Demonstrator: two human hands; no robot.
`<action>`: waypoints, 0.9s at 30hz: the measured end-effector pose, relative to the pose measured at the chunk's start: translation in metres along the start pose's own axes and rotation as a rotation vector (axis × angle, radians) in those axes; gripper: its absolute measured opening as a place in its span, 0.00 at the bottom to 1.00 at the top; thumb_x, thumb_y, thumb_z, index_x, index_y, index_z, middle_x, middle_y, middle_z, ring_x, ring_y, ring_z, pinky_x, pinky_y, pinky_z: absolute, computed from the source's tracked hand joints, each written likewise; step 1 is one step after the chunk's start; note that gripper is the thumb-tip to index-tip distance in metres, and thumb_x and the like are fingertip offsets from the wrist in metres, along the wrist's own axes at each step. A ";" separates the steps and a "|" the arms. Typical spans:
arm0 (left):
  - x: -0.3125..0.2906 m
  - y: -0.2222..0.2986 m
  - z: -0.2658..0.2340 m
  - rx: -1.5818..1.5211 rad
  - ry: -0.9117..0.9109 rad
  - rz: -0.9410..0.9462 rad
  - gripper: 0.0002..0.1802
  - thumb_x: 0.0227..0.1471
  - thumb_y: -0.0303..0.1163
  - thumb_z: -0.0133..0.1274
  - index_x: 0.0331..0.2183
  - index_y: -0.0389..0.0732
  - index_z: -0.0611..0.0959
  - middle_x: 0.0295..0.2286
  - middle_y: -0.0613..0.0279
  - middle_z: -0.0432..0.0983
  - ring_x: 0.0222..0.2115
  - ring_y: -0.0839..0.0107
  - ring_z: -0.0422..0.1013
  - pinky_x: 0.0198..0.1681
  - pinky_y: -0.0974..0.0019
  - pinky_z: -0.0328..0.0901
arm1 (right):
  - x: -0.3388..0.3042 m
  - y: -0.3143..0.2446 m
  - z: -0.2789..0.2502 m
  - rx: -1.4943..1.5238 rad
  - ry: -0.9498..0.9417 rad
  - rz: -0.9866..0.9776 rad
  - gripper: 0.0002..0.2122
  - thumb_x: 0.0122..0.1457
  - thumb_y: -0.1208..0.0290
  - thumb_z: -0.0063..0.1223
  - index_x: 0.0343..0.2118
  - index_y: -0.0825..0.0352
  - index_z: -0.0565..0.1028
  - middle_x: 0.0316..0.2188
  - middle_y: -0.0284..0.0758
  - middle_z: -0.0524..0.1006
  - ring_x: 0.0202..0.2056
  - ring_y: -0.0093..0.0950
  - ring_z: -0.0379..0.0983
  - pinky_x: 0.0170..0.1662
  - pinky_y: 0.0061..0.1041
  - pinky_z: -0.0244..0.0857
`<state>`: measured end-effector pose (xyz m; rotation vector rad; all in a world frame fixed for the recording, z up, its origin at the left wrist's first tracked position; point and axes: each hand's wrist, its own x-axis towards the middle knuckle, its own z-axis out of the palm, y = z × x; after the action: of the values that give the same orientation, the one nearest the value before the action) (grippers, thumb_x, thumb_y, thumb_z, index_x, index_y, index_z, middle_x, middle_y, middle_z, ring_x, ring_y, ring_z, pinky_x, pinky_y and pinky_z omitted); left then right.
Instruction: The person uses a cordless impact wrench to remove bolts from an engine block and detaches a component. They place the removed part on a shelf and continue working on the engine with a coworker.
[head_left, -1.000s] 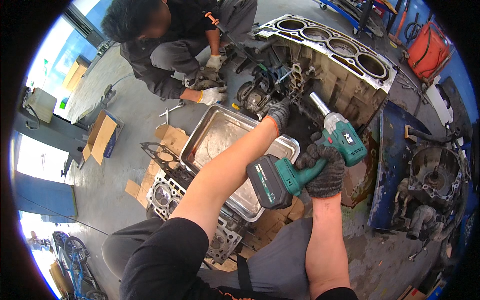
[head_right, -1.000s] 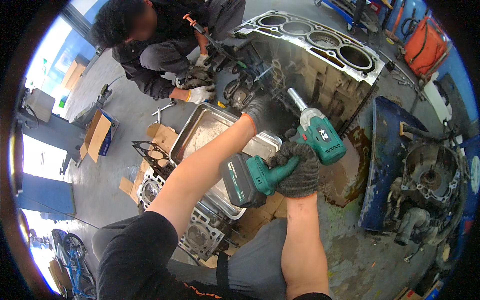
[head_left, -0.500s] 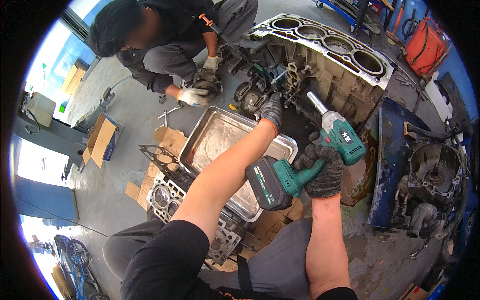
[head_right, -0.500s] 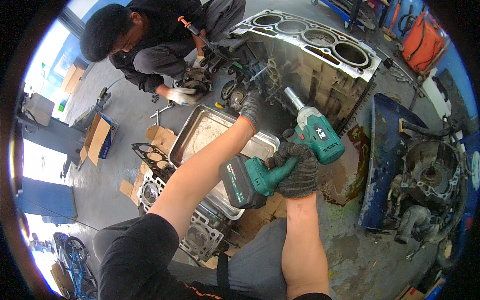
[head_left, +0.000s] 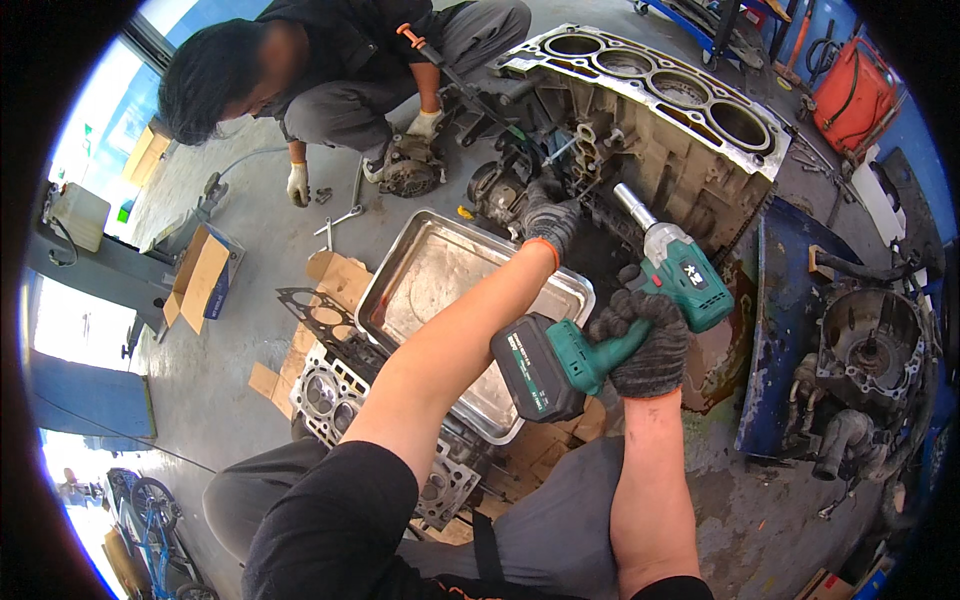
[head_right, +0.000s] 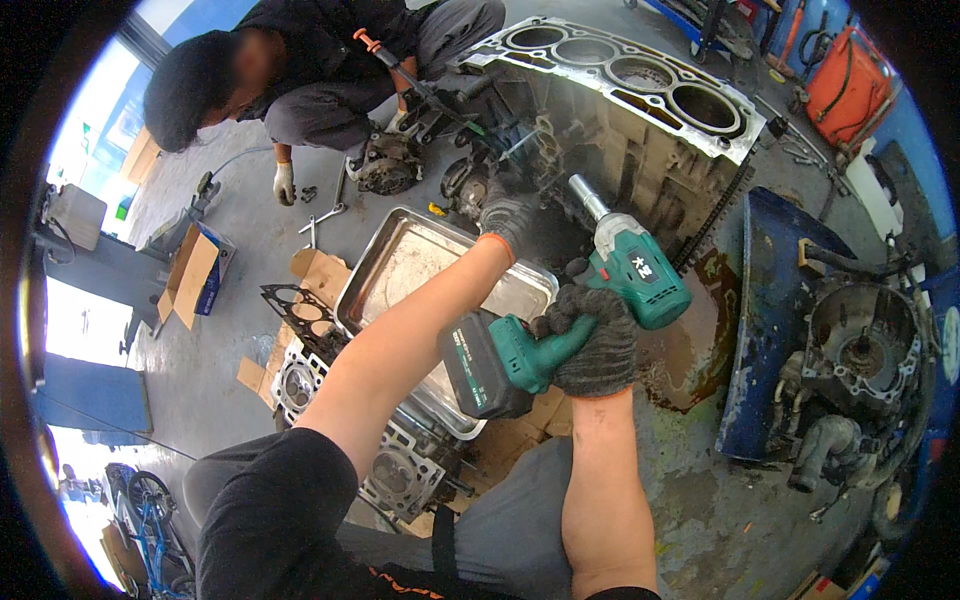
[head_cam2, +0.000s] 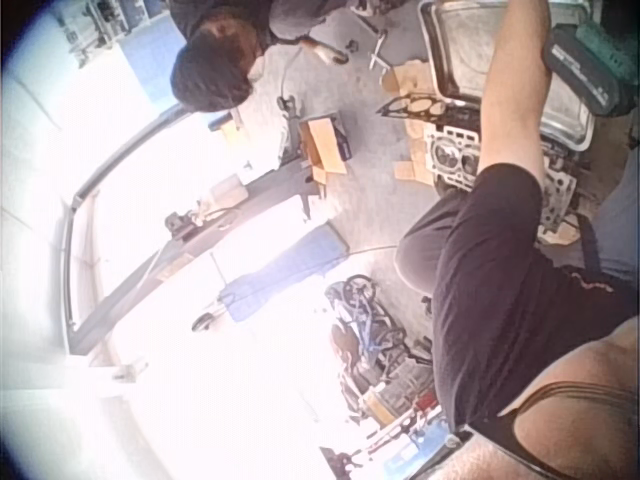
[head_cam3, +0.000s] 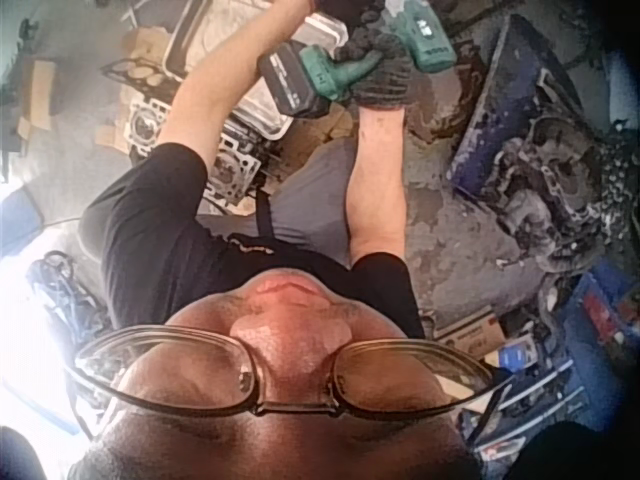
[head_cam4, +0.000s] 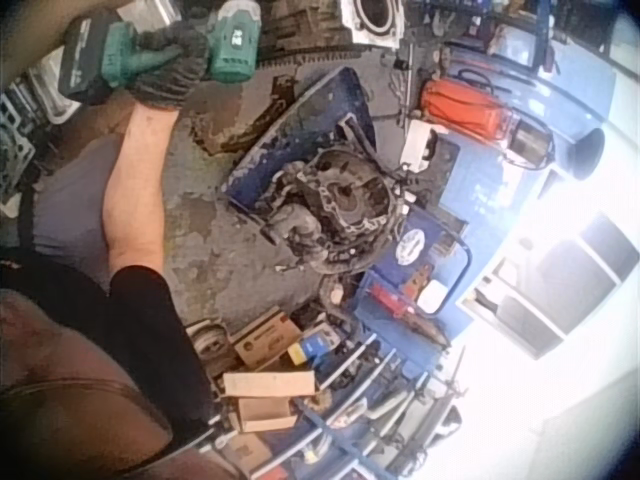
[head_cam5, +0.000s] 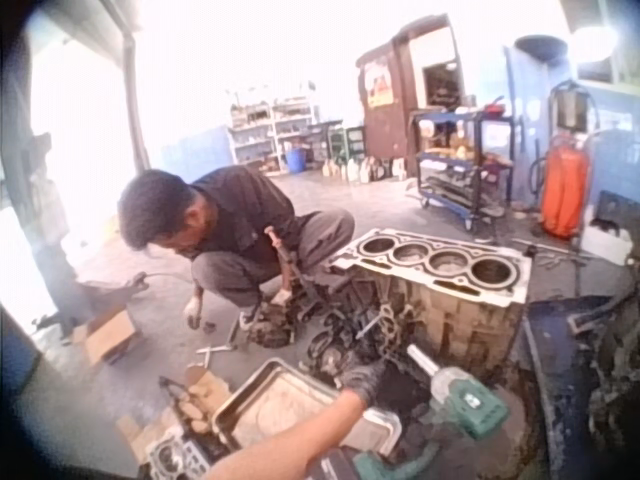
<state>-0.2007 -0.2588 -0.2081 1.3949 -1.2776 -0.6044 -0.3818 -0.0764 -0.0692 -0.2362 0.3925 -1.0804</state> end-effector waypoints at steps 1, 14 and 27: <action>0.002 0.011 -0.002 0.174 0.064 -0.024 0.26 0.57 0.48 0.47 0.50 0.39 0.75 0.42 0.43 0.76 0.44 0.50 0.72 0.52 0.50 0.64 | 0.000 0.000 0.000 -0.015 -0.005 0.004 0.22 0.49 0.69 0.55 0.49 0.65 0.68 0.22 0.31 0.68 0.23 0.29 0.64 0.34 0.39 0.63; 0.061 0.006 0.026 0.172 -0.070 0.046 0.29 0.57 0.49 0.49 0.52 0.39 0.78 0.52 0.46 0.74 0.54 0.48 0.68 0.59 0.54 0.60 | 0.003 0.002 0.001 -0.040 0.050 -0.048 0.19 0.50 0.71 0.53 0.47 0.66 0.67 0.21 0.34 0.68 0.23 0.31 0.66 0.32 0.39 0.65; 0.037 0.100 0.005 0.302 -0.069 -0.055 0.46 0.58 0.65 0.42 0.63 0.39 0.63 0.51 0.39 0.73 0.53 0.48 0.70 0.59 0.55 0.60 | 0.001 0.004 -0.006 0.011 -0.017 -0.006 0.20 0.52 0.70 0.55 0.48 0.67 0.66 0.22 0.36 0.70 0.25 0.32 0.68 0.37 0.42 0.71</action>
<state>-0.2301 -0.2773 -0.1073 1.6728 -1.4331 -0.5150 -0.3805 -0.0759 -0.0765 -0.2367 0.3713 -1.0857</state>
